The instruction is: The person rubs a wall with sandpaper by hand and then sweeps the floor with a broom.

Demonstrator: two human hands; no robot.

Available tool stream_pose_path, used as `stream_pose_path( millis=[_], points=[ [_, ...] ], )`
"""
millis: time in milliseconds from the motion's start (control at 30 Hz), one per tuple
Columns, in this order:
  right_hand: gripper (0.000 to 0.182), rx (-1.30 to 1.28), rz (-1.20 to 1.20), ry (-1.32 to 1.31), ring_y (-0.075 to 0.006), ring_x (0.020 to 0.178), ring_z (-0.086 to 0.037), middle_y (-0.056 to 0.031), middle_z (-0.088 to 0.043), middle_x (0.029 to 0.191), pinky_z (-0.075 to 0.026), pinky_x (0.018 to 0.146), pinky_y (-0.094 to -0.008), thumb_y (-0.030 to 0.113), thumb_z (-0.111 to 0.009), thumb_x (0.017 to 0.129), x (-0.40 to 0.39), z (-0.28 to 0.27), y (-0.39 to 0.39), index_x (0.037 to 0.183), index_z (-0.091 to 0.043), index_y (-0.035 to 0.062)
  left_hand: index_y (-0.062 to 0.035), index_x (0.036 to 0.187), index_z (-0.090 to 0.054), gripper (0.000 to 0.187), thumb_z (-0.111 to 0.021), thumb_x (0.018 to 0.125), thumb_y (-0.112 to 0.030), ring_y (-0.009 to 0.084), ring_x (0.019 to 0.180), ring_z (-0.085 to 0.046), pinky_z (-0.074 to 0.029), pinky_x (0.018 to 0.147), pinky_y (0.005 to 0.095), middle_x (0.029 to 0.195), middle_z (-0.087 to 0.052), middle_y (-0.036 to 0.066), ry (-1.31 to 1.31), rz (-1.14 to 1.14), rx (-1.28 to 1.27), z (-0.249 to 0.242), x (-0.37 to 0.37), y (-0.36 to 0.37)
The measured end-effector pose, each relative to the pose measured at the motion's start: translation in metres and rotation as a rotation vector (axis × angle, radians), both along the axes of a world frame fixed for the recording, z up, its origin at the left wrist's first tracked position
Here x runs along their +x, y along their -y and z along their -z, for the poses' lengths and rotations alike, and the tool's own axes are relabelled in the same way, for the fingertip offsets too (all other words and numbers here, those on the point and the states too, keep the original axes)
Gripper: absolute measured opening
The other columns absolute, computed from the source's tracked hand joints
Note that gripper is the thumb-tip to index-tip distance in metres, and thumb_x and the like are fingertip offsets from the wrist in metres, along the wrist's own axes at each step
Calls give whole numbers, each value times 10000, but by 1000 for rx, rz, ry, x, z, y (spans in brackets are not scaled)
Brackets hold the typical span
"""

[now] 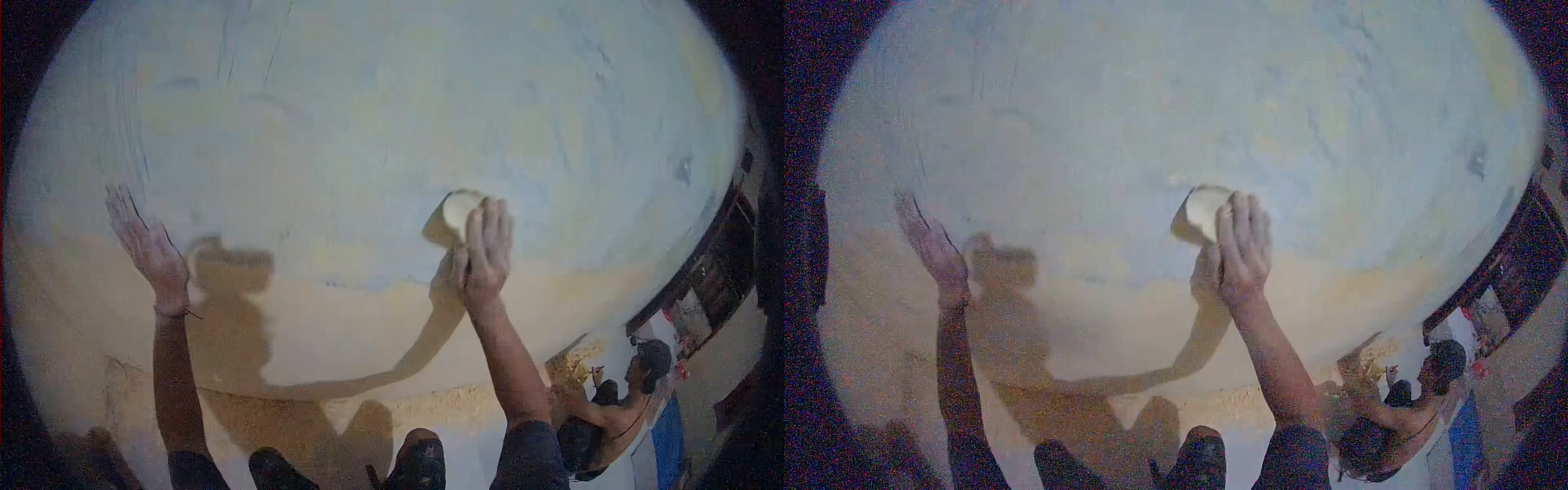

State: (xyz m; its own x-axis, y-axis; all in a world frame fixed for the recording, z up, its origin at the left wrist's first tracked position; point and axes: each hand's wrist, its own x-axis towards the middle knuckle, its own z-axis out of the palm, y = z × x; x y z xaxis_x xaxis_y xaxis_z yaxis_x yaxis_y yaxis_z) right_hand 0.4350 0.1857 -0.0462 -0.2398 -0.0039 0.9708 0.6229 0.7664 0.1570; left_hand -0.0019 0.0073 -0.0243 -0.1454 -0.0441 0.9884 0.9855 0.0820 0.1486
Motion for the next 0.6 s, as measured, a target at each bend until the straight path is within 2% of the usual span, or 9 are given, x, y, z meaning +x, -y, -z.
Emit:
stream_pose_path(
  millis=[33, 67, 167, 200, 233, 300, 400, 500, 600],
  points=[
    [436, -16, 8, 21, -436, 1419, -431, -227, -499, 1497, -293, 1177, -577, 241, -508, 1022, -9, 38, -1, 1412, -576, 58, -90, 1595, -281, 563, -351, 1056, -235, 351, 1551, -148, -72, 1251, 519, 1665, -236, 147, -65, -69, -3, 1, -10, -4],
    [436, 14, 13, 77, -436, 1419, -431, -227, -499, 1497, -293, 1177, -577, 241, -508, 1022, 26, 65, -11, 1412, -576, 58, -82, 1594, -278, 550, -333, 1060, -202, 333, 1554, -152, -66, 1253, 512, 1668, -239, 131, -35, -142, 0, 38, 11, -6],
    [430, -3, 152, -74, -423, 1449, -383, -215, -467, 1526, -249, 1203, -574, 169, -487, 1027, 71, 95, -34, 1442, -540, 73, -102, 1600, -272, 567, -358, 1054, -226, 315, 1558, -146, -54, 1253, 517, 1676, -228, 108, -126, -163, 43, 66, 10, -10],
    [423, -27, 169, -203, -405, 1474, -352, -195, -452, 1545, -215, 1218, -566, 173, -486, 1025, 78, 83, -32, 1431, -559, 80, -102, 1600, -272, 567, -358, 1054, -226, 315, 1558, -146, -54, 1253, 517, 1676, -228, 108, -128, -158, 45, 77, 14, -8],
    [423, -34, 176, -211, -405, 1474, -352, -195, -452, 1545, -215, 1218, -566, 173, -486, 1025, 80, 72, -26, 1431, -559, 80, -113, 1602, -272, 569, -365, 1055, -240, 317, 1559, -142, -55, 1253, 520, 1679, -220, 104, -104, -150, 29, 82, 17, -9],
    [467, -73, 353, -416, -386, 1492, -324, -183, -413, 1576, -162, 1235, -557, 187, -482, 1028, 75, 44, -19, 1485, -500, 92, -123, 1604, -272, 572, -373, 1056, -253, 318, 1560, -139, -56, 1253, 522, 1682, -213, 100, -103, -142, 30, 77, 18, -11],
    [464, 53, -35, -208, -382, 1482, -347, -177, -406, 1582, -182, 1232, -545, 167, -534, 1005, 16, 44, -21, 1460, -511, 77, -124, 1606, -265, 584, -375, 1060, -301, 321, 1561, -134, -66, 1251, 528, 1685, -204, 96, -65, -155, 13, 79, 18, -7],
    [405, 11, -63, 262, -373, 1468, -378, -196, -443, 1552, -239, 1220, -527, 165, -568, 995, -69, 97, 23, 1384, -575, 52, -142, 1608, -267, 585, -359, 1062, -331, 329, 1556, -148, -75, 1250, 532, 1685, -203, 95, -108, -158, -7, 102, -9, -8],
    [417, -7, -89, 237, -372, 1469, -377, -206, -452, 1543, -274, 1203, -528, 230, -516, 1024, -44, 127, -7, 1398, -572, 53, -150, 1606, -265, 614, -393, 1050, -377, 330, 1554, -156, -113, 1241, 563, 1680, -209, 106, -69, -279, -82, 121, -41, -3]
  ],
)
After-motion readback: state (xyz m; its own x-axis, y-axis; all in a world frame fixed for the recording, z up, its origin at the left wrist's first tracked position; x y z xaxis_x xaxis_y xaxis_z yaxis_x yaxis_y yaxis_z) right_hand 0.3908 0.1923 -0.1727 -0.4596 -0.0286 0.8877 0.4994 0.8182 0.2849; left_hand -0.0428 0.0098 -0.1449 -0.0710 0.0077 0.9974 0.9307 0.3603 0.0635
